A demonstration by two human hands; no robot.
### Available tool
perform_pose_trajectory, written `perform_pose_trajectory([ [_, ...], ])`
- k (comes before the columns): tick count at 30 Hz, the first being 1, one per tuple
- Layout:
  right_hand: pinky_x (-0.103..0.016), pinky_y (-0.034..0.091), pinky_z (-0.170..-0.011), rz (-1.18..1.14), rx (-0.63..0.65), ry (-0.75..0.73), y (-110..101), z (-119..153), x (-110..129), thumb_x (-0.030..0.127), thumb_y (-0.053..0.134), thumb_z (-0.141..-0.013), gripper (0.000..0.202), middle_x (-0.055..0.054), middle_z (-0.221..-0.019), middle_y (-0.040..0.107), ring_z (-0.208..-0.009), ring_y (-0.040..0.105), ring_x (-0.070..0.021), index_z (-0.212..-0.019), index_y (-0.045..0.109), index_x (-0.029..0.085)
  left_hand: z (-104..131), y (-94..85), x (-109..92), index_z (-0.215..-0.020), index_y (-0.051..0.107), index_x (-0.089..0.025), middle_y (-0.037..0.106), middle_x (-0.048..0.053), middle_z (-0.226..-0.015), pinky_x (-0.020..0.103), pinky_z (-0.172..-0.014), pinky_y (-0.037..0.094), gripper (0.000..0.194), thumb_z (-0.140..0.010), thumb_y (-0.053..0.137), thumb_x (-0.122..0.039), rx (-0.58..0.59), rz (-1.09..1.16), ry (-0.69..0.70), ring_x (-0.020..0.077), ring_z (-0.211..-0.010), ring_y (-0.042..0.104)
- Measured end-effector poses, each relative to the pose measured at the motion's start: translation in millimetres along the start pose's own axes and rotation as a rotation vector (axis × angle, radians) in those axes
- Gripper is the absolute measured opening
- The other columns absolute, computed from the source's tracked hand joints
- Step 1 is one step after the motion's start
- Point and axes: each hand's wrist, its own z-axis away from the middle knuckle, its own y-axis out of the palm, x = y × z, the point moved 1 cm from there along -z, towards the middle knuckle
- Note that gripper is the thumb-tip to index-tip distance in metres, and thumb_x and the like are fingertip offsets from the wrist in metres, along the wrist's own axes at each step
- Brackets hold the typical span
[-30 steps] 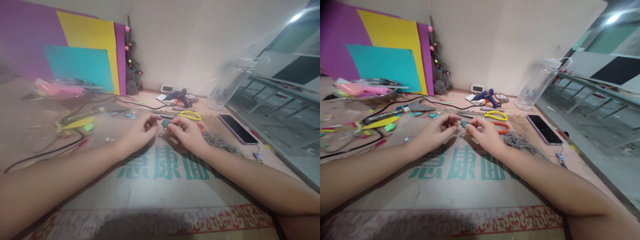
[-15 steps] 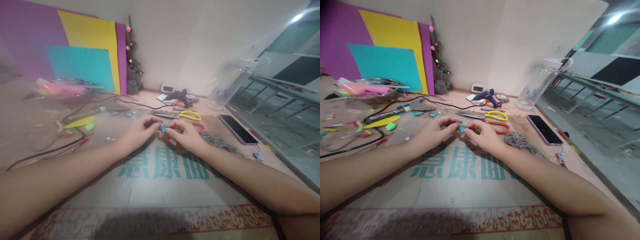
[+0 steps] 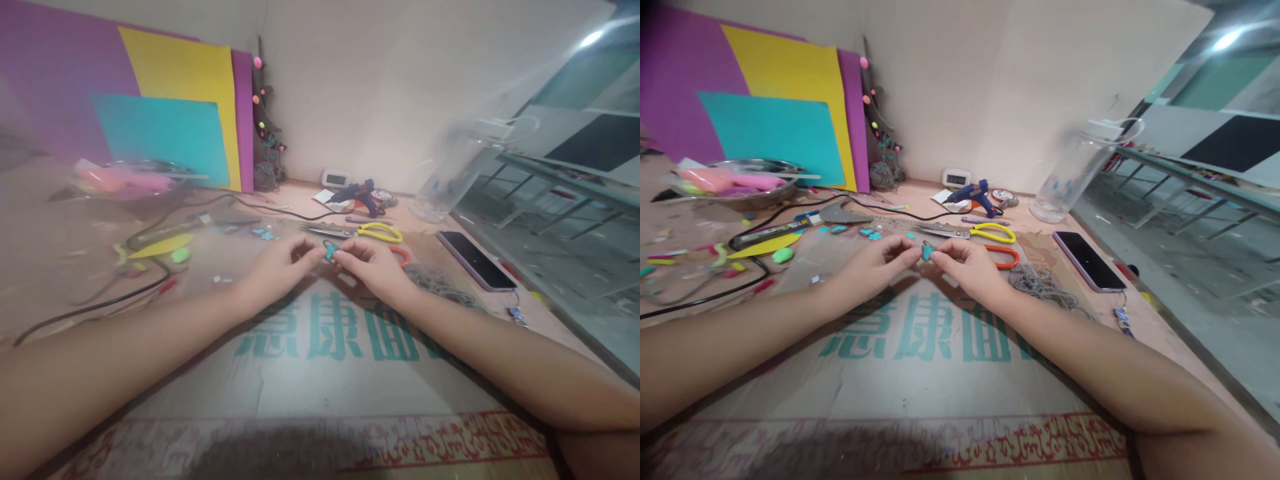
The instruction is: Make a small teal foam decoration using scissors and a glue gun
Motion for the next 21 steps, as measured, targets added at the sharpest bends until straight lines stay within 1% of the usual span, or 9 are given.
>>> perform_pose_trajectory([
  [3,-0.025,0.048,-0.061,0.014,0.012,-0.018,0,0,-1,0.038,0.067,-0.082,0.021,0.0,-0.072,0.067,-0.063,0.06,-0.0119,-0.079,0.063,0.018,1,0.1,-4,-0.085,0.066,-0.017,0.068,0.002,-0.083,0.027,-0.068,0.044,0.025,-0.09,0.055,-0.039,0.054,-0.057,0.004,0.0166,-0.077,0.06],
  [9,-0.025,0.047,-0.061,0.083,0.056,-0.049,4,2,2,0.035,0.066,-0.083,0.019,0.001,-0.073,0.065,-0.062,0.057,-0.0111,-0.079,0.059,0.018,2,-2.6,-11,-0.085,0.065,-0.017,0.068,0.001,-0.083,0.027,-0.072,0.045,0.022,-0.09,0.054,-0.035,-0.022,-0.03,-0.015,0.0162,-0.078,0.06],
  [13,-0.027,0.049,-0.065,0.041,-0.043,-0.12,3,5,4,0.036,0.063,-0.086,0.019,0.0,-0.078,0.063,-0.067,0.057,-0.0119,-0.084,0.053,0.02,2,-3.3,-11,-0.081,0.062,-0.018,0.066,0.001,-0.079,0.027,-0.07,0.044,0.02,-0.089,0.053,-0.034,-0.033,-0.035,-0.026,0.0162,-0.076,0.059],
  [15,-0.027,0.05,-0.064,0.013,-0.081,-0.138,2,5,5,0.033,0.059,-0.089,0.016,-0.003,-0.093,0.065,-0.068,0.058,-0.0119,-0.097,0.053,0.021,2,-2.3,-10,-0.079,0.062,-0.018,0.066,0.0,-0.076,0.027,-0.068,0.044,0.02,-0.088,0.053,-0.033,-0.006,-0.059,-0.03,0.0161,-0.073,0.058],
  [16,-0.027,0.051,-0.064,0.007,-0.076,-0.146,2,6,4,0.031,0.058,-0.089,0.019,-0.005,-0.106,0.065,-0.068,0.058,-0.0113,-0.105,0.053,0.021,2,-1.6,-10,-0.078,0.062,-0.018,0.066,0.001,-0.076,0.027,-0.068,0.044,0.02,-0.088,0.053,-0.033,0.009,-0.068,-0.029,0.0162,-0.072,0.058],
  [18,-0.028,0.054,-0.065,-0.017,-0.014,-0.157,2,6,2,0.028,0.056,-0.09,0.032,-0.008,-0.132,0.057,-0.068,0.06,-0.0098,-0.12,0.05,0.024,1,-0.5,-9,-0.078,0.062,-0.018,0.067,0.001,-0.076,0.028,-0.068,0.044,0.02,-0.088,0.053,-0.032,0.029,-0.073,-0.024,0.0164,-0.072,0.059],
  [19,-0.029,0.055,-0.067,-0.039,0.032,-0.159,3,6,1,0.027,0.055,-0.09,0.037,-0.008,-0.14,0.052,-0.068,0.061,-0.0092,-0.127,0.047,0.026,1,0.0,-8,-0.078,0.063,-0.018,0.067,0.001,-0.077,0.028,-0.069,0.044,0.02,-0.088,0.053,-0.032,0.036,-0.069,-0.02,0.0165,-0.073,0.059],
  [20,-0.03,0.056,-0.07,-0.065,0.08,-0.155,4,5,-1,0.026,0.054,-0.091,0.041,-0.008,-0.142,0.051,-0.068,0.062,-0.0091,-0.131,0.045,0.028,1,0.3,-8,-0.079,0.064,-0.018,0.068,0.001,-0.077,0.028,-0.069,0.044,0.02,-0.088,0.053,-0.032,0.039,-0.06,-0.019,0.0166,-0.073,0.06],
  [21,-0.032,0.057,-0.073,-0.091,0.118,-0.15,5,4,-3,0.026,0.053,-0.091,0.043,-0.008,-0.139,0.053,-0.07,0.064,-0.0098,-0.133,0.043,0.028,1,0.4,-8,-0.079,0.064,-0.018,0.068,0.002,-0.078,0.028,-0.07,0.044,0.021,-0.088,0.053,-0.033,0.038,-0.048,-0.02,0.0165,-0.073,0.06],
])
